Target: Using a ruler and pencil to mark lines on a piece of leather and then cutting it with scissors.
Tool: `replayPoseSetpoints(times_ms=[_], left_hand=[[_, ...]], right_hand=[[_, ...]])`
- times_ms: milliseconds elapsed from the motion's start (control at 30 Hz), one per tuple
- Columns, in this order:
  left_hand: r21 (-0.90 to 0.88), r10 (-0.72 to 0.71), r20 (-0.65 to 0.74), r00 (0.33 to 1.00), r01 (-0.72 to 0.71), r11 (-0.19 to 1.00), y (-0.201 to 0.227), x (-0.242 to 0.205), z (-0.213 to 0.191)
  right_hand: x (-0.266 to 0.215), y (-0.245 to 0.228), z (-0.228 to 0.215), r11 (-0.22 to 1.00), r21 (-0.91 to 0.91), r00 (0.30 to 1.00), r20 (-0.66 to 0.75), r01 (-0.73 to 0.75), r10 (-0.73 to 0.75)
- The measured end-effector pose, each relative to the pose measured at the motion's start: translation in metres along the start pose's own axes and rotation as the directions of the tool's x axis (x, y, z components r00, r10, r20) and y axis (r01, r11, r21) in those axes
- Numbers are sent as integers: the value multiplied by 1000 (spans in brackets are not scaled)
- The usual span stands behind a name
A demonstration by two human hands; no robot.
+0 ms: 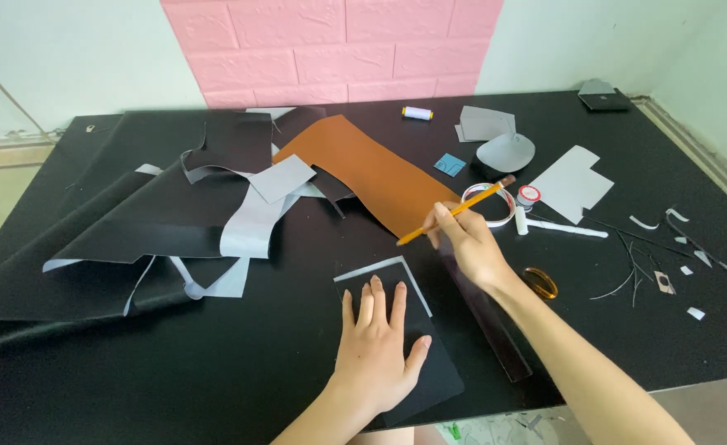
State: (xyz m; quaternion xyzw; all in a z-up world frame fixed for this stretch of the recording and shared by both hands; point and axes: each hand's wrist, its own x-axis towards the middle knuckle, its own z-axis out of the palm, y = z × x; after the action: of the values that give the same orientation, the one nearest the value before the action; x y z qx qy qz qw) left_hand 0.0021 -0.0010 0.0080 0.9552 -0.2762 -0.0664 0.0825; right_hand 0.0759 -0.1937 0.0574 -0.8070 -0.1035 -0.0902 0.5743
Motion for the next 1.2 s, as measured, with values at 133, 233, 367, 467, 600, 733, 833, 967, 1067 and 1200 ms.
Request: replayPoseSetpoints(times_ms=[133,233,367,467,600,733,833,967,1067,1200], left_hand=[[-19,29,-56,998,-30,999,-1,-1,5],[-29,9,-17,1000,-10,1000,0,-1,3],[-43,7,-66,998,-9,999,-1,0,9],[-54,15,-69,998,-19,998,0,-1,6],[-62,17,-66,998,-21,998,0,-1,8],[-56,27,-91,996,-32,998,-1,-1,10],[-48,24,-73,997,-28,998,0,-1,8],[-41,32,-73,997,-35,999,-2,-3,10],[-27,24,-52,998,-25,999,-1,-2,8],[-27,8,35,999,-7,1000,1,-2,-3]], right_hand=[[-3,-3,21,989,-131,996,59,69,-62],[-5,-14,42,999,-42,982,188,24,-16],[-5,-17,61,997,-63,969,240,-43,57],[-3,-19,68,997,-50,962,260,-65,76],[1,-11,75,999,2,958,284,-46,43],[2,-12,74,998,-3,953,297,-63,61],[3,-11,71,999,15,951,307,-43,36],[4,-15,61,996,-86,956,294,30,-3],[4,-10,44,977,-207,964,267,54,3],[1,-6,21,917,-399,974,214,22,70]])
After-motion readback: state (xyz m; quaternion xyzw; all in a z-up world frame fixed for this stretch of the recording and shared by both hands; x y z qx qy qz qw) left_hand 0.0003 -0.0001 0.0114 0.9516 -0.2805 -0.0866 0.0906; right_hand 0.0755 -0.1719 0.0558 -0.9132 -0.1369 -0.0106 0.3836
